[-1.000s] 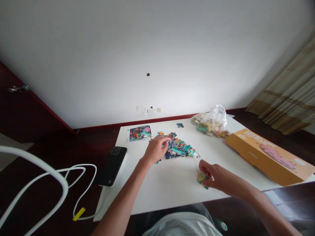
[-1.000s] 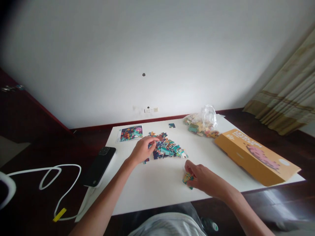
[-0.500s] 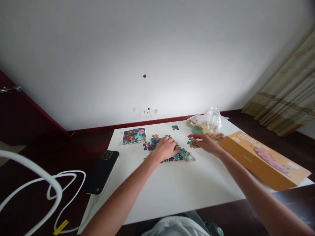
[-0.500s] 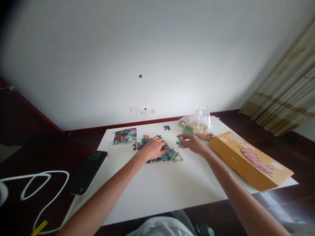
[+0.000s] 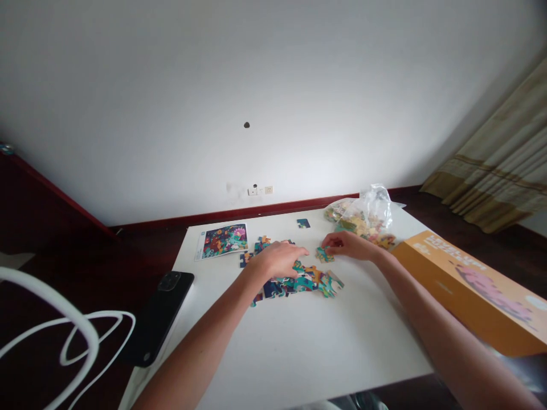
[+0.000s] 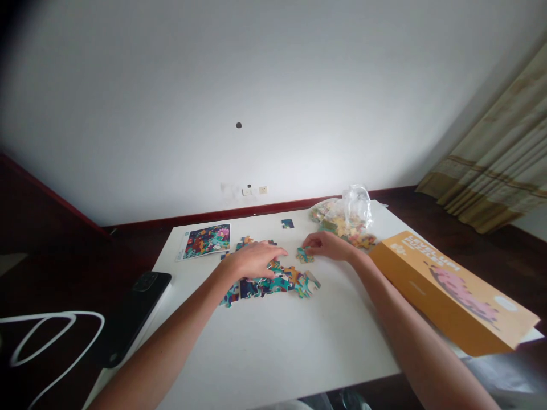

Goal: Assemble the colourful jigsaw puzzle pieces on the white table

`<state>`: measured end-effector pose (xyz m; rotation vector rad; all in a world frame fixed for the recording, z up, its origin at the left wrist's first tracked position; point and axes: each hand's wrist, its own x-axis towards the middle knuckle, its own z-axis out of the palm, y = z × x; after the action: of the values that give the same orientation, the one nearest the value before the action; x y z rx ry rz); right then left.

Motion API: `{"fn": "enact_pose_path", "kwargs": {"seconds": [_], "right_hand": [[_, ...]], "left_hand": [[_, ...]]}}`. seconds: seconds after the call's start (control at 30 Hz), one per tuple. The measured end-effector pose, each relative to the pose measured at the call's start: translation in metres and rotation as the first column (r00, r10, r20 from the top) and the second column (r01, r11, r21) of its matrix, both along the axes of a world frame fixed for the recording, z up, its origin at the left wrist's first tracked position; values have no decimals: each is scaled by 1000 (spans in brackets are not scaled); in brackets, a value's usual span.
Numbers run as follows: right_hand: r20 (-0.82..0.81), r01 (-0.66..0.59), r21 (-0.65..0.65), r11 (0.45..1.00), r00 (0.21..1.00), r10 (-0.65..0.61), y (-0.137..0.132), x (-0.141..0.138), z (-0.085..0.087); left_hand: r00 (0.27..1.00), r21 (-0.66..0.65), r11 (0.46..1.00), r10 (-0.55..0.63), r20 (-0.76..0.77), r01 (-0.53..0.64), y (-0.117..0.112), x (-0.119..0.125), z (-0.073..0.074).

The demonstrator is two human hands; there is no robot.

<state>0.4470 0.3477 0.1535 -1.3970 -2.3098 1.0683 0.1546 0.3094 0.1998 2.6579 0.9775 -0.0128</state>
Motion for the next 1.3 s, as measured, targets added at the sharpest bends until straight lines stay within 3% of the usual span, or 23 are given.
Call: {"fn": "enact_pose_path", "kwargs": {"seconds": [0.17,0.37,0.57,0.67,0.83,1.07,1.3], "right_hand": [[-16,9,35,999,1000,-9,-4,9,-5],[-3,34,26,999,999,-34,-6,4,2],[-31,29,22,999,999,-28,-6,7,-1],[-15,71,65,995,997,-70,-4,11,-3],[17,78,102,992,997,-80,-3,13,-2],[22,87,95,992,996,-89,-4,12,0],[43,78,119,990,996,-83,-1,15,-7]], "left_hand": [[984,-24,995,-91,155,96,3,-4,0],[959,-57,994,-76,273,95,-1,4,12],[937,103,981,-187,294,163,17,25,-5],[960,170,982,-127,248,86,26,32,-19],[975,155,985,37,221,-72,23,37,-33],[980,197,975,69,188,-106,12,46,-39],[980,237,953,170,103,-190,19,34,-36]]}}
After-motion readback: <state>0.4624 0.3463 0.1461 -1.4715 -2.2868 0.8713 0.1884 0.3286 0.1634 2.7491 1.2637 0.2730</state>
